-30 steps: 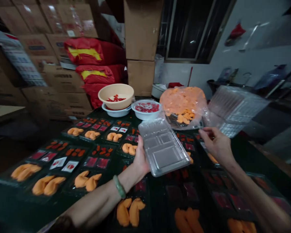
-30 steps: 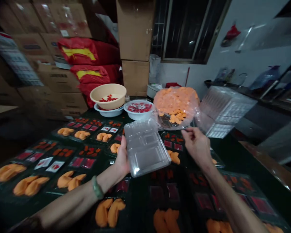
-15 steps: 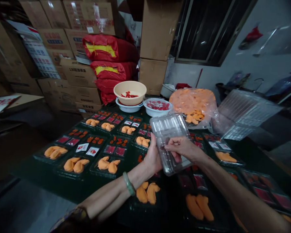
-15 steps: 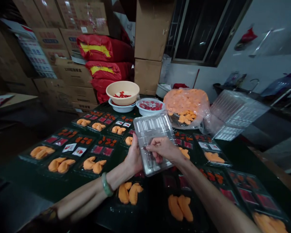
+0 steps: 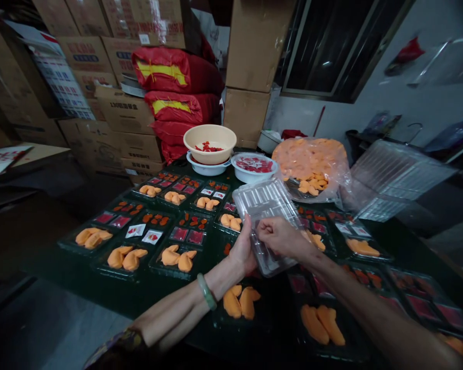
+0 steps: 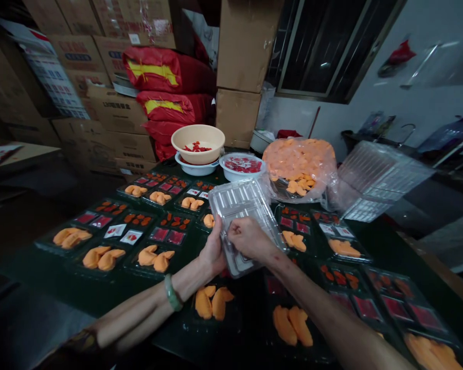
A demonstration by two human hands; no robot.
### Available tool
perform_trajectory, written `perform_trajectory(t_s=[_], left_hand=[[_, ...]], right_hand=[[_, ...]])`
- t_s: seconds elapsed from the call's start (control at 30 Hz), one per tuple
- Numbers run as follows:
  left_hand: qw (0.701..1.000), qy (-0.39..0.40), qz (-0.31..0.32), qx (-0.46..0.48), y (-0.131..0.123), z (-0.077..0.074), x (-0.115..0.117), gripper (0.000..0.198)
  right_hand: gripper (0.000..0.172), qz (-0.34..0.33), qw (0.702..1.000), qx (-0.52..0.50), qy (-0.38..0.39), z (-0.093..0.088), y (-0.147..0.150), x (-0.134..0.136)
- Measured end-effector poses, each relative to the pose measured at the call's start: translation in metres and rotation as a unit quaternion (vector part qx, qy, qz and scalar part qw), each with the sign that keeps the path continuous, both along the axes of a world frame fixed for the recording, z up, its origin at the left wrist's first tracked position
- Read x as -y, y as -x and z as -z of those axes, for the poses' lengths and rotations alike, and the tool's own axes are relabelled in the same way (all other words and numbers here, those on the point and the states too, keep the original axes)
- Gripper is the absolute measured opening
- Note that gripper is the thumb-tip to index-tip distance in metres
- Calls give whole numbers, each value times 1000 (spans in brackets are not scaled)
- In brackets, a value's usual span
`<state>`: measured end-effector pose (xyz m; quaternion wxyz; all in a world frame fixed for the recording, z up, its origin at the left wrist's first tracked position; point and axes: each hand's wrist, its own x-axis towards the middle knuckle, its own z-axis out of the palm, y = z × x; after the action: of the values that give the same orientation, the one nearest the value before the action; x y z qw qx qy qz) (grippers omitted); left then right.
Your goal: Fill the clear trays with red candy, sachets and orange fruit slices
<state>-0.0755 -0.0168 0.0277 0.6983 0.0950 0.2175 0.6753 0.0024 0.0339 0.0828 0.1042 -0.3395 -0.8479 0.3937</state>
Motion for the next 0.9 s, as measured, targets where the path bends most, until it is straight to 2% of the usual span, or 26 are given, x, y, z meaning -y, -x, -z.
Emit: perform_trajectory(t_s=[0.07,0.13,0.2,0.37,0.47,0.5,0.57,0.63,0.67,0.77,0.9], left_hand=[[999,9,-40,28,3,-1,0,56],[998,14,-56,39,8,-1,2,54],[998,13,-48,46,15,1,5,52],[997,-8,-42,63,28,10,11,54],[996,-1,-51,69,31,10,16,47],[995,10,-65,69,31,8,18,40],[992,34,-103,65,29,3,22,22],[989,42,-130,60,28,-4,26,15],[988,41,-136,58,27,-7,28,16],[987,42,-149,46,27,-11,32,12],[983,40,-177,38,25,-6,35,6]], right_hand=[[16,-4,994,-10,-106,3,9,10],[15,-12,989,-21,-144,5,17,17],[14,-16,994,-23,-106,3,22,20],[6,-41,996,-48,55,-9,24,18],[6,-74,990,-82,86,-14,22,20],[7,-85,991,-81,61,-14,22,23],[9,-77,993,-54,-78,-11,24,34],[10,-36,970,-22,-240,-7,28,48],[9,-11,956,-14,-294,-5,29,55],[9,22,931,-13,-363,-3,31,67],[28,-11,906,16,-423,-2,23,63]])
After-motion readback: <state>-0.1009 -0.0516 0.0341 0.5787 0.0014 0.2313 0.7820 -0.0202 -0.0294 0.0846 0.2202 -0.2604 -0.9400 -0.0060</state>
